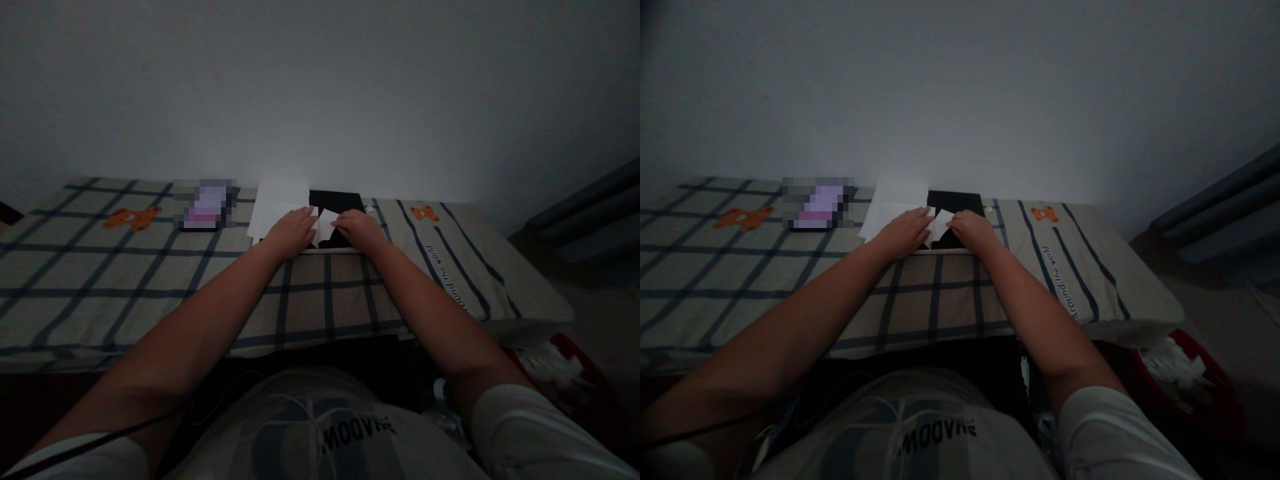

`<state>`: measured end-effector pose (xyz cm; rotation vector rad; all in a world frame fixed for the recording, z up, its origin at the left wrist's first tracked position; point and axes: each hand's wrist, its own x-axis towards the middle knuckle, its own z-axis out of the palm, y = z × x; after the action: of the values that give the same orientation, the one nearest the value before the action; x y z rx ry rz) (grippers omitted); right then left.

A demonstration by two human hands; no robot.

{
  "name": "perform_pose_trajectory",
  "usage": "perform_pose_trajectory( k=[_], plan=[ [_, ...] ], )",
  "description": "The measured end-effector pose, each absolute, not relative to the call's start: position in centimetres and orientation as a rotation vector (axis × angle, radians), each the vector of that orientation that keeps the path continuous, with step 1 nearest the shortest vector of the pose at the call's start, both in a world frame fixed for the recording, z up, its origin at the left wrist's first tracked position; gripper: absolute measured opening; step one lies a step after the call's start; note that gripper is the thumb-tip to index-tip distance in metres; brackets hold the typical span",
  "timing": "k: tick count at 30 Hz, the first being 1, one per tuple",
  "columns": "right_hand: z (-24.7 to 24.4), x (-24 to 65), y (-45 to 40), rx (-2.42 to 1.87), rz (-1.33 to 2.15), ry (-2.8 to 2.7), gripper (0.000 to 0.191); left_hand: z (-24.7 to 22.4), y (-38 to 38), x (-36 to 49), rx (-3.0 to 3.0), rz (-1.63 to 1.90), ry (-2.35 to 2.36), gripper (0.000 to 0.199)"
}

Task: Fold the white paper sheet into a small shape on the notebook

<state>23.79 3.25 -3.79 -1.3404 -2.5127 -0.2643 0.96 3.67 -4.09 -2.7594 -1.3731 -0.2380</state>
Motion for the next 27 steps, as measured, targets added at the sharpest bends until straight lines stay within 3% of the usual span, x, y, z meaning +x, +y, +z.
perform_pose_trajectory(
  k=[27],
  plan=[
    [-3.81,23.91,3.28,-1.234,-0.244,-2.512,0.027,-4.75,3.93,0.99,-2.743,-0.332,-1.384,0.05]
  ],
)
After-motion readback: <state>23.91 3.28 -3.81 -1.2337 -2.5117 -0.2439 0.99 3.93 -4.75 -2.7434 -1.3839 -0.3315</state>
